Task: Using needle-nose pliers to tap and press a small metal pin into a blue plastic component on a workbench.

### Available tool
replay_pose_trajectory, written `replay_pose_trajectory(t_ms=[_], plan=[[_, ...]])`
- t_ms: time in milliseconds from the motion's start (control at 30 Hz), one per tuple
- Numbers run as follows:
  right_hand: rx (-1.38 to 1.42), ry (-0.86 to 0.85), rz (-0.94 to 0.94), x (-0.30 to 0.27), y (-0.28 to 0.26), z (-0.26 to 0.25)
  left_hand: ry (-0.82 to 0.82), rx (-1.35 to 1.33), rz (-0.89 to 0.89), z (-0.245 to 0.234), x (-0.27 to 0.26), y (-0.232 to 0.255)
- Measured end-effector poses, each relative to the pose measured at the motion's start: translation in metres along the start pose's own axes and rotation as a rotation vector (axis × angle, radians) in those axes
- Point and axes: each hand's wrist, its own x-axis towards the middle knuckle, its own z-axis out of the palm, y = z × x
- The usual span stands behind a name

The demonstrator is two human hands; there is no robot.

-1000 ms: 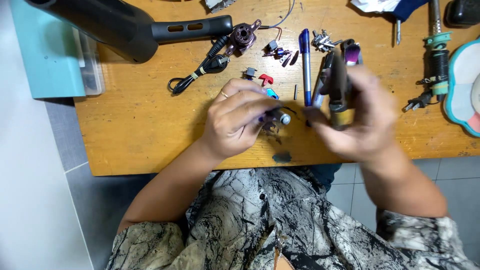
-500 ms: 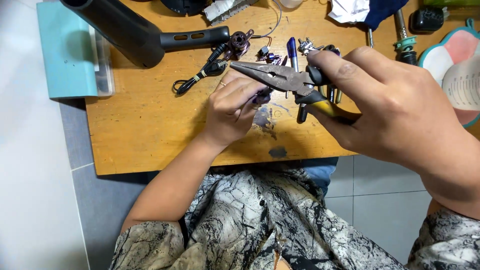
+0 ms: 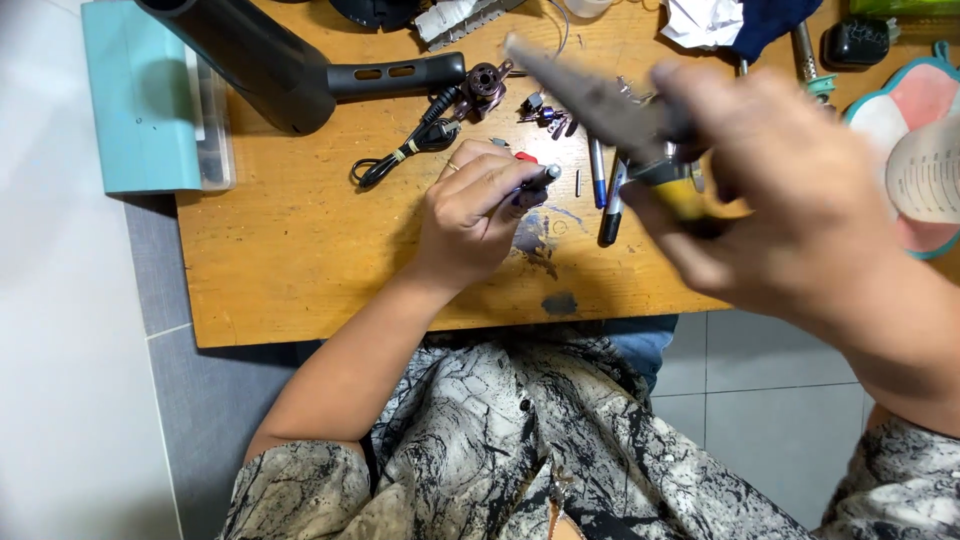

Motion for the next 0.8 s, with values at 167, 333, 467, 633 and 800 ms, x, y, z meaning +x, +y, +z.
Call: replay_pose_trajectory(t_ms=[167,333,467,633,800], plan=[[-0.108,-0.106,-0.053,-0.003,0.002,0.013,-0.045,-0.071,-0.086,-0.005,-0.004,-0.001],[-0.017,-0.049,-0.059,-0.005,0.004,0.018,-0.043,-0.093,-0.064,-0.005,-0.007,0.0],[-0.136,-0.115,-0.051,-0.001,0.002,0.008,-0.053,-0.083,-0.088,-0.006,-0.004,0.0],[-0.191,-0.211,-0.023,-0.004,0.002,0.018,-0.066,-0.104,-0.118,-0.002,-0.014,-0.008],[0.094,-0.083,0.125,-0.009,0.013,0.012,-0.022,-0.141,-0.064,-0.005,-0.002,0.0]])
